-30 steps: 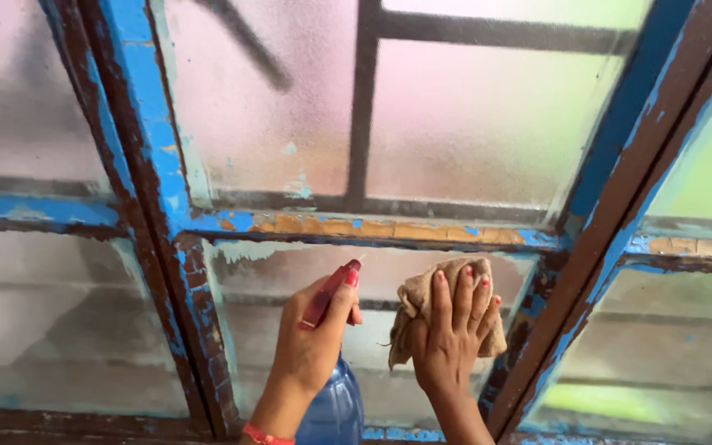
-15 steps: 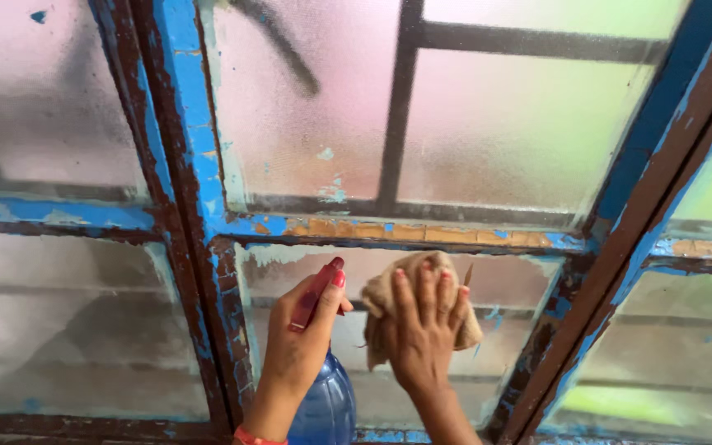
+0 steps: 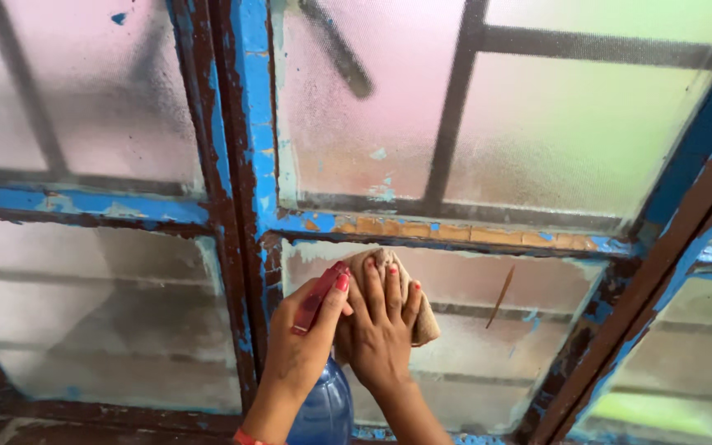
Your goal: The person sprays liquid onto a window pane from a blue bottle and wipes the glass surface with a brown cloth.
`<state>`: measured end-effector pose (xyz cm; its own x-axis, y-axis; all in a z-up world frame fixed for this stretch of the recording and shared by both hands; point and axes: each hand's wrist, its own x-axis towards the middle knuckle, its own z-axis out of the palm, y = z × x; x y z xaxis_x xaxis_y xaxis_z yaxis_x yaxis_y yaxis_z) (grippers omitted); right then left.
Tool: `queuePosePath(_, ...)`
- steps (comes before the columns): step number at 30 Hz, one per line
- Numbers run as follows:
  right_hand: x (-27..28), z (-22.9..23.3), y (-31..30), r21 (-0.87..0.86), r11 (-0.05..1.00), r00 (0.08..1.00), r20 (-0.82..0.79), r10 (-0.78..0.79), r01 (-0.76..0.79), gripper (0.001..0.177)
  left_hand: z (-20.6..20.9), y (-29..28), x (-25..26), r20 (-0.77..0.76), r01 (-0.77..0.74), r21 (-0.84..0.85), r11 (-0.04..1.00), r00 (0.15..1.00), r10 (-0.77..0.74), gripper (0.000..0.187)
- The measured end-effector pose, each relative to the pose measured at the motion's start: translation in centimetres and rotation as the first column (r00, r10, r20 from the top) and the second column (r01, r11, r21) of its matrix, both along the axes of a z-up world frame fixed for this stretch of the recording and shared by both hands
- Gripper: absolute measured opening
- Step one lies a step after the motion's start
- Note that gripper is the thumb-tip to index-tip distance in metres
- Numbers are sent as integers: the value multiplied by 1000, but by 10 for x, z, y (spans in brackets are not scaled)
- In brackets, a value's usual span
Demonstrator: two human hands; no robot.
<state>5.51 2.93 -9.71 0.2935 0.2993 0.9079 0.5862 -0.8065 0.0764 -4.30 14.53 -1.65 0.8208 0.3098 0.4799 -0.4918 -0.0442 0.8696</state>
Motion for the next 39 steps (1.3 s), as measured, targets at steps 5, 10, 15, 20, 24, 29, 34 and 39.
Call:
queuePosePath(5,1,-6,-28,3,999,999,26,-46,46,59,-7,12,0,0,-30,58,998,1000,30,33)
queuePosePath(10,-1,3,-30,156,985,997,-15,-72,73,65,-8,19,-3,9,-24,39,999,1000,24,33)
queuePosePath(15,-2,9,17,102,995,1000,-2,-21,21,66,-9,29,-7,29,-16,0,1000,999,16,33)
queuePosePath(20,-4,-14,49,-102,995,999,-38,-7,3,62,-19,38,-8,45,12,-39,999,999,-10,31)
queuePosePath(24,-1,-24,24,-87,996,1000,0,17,-17,59,-29,40,-5,-62,-44,30,999,997,46,31)
queuePosePath(29,-1,-9,-2,3,998,998,4,-70,70,62,-33,39,2,30,-13,-33,999,999,14,31)
queuePosePath(34,-2,2,23,65,998,1000,-5,-14,14,64,-31,42,0,1,-73,17,997,997,73,31)
queuePosePath(39,-4,-23,23,-78,996,999,3,-49,49,61,-34,46,-1,26,-55,23,998,998,54,33)
